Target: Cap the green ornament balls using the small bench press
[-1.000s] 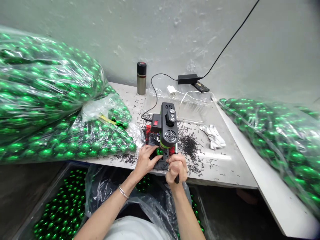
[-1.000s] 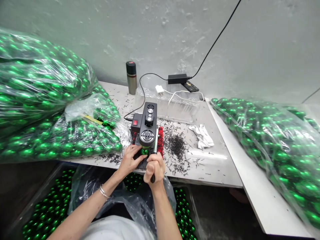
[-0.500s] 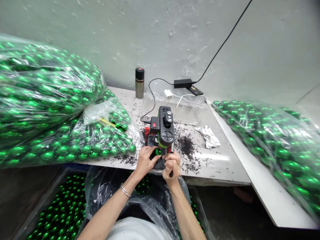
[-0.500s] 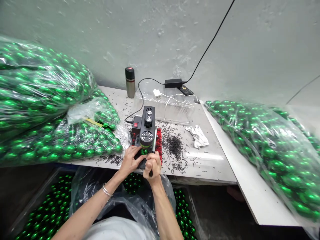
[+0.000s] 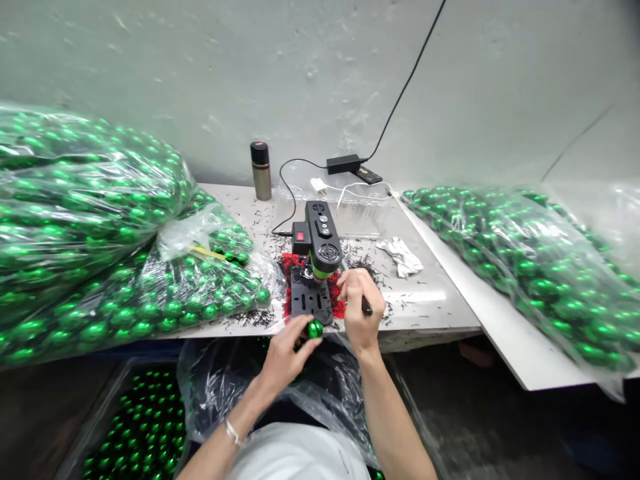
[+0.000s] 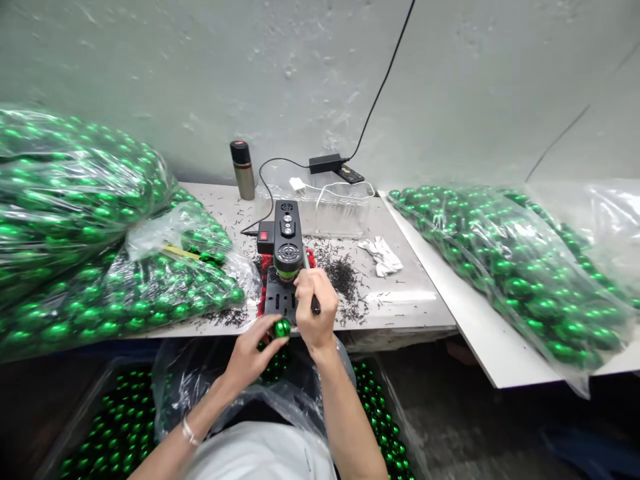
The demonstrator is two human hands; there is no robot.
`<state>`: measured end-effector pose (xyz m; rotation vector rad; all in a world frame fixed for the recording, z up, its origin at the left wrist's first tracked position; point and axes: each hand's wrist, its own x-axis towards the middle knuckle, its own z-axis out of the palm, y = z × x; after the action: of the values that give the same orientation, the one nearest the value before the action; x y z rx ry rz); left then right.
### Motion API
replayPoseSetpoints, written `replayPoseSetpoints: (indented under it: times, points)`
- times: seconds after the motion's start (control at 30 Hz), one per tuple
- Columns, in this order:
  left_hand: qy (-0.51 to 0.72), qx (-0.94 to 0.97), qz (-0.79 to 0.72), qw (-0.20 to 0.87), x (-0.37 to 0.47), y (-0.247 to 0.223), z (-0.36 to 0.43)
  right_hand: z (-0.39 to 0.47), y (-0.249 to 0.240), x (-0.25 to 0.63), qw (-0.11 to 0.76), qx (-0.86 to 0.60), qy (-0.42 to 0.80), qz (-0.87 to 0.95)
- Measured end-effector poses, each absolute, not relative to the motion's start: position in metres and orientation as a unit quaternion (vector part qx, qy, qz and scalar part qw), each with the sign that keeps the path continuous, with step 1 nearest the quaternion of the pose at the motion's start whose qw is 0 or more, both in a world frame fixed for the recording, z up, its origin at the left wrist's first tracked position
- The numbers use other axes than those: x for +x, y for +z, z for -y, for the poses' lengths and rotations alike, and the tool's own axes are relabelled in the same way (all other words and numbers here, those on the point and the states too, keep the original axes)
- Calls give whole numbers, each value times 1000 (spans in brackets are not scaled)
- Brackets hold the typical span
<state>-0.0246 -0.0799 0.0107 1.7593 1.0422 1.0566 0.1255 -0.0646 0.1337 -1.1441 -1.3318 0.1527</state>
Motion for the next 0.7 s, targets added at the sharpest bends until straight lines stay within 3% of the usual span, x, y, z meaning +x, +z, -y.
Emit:
replayPoseSetpoints:
  times: [0.2,0.33,0.43,0.7]
  points:
    - [296,806,-377,348,-48,-27,124,68,125,119,661,-519,45,540]
    - [370,783,-409,287,-61,2,81,72,124,118,681,-499,51,534]
    - [403,751,-495,171,-81,34,17,73,125,115,682,-502,73,527]
    - [107,770,-629,23,-109,62,-107,74,115,111,689,-509,91,508]
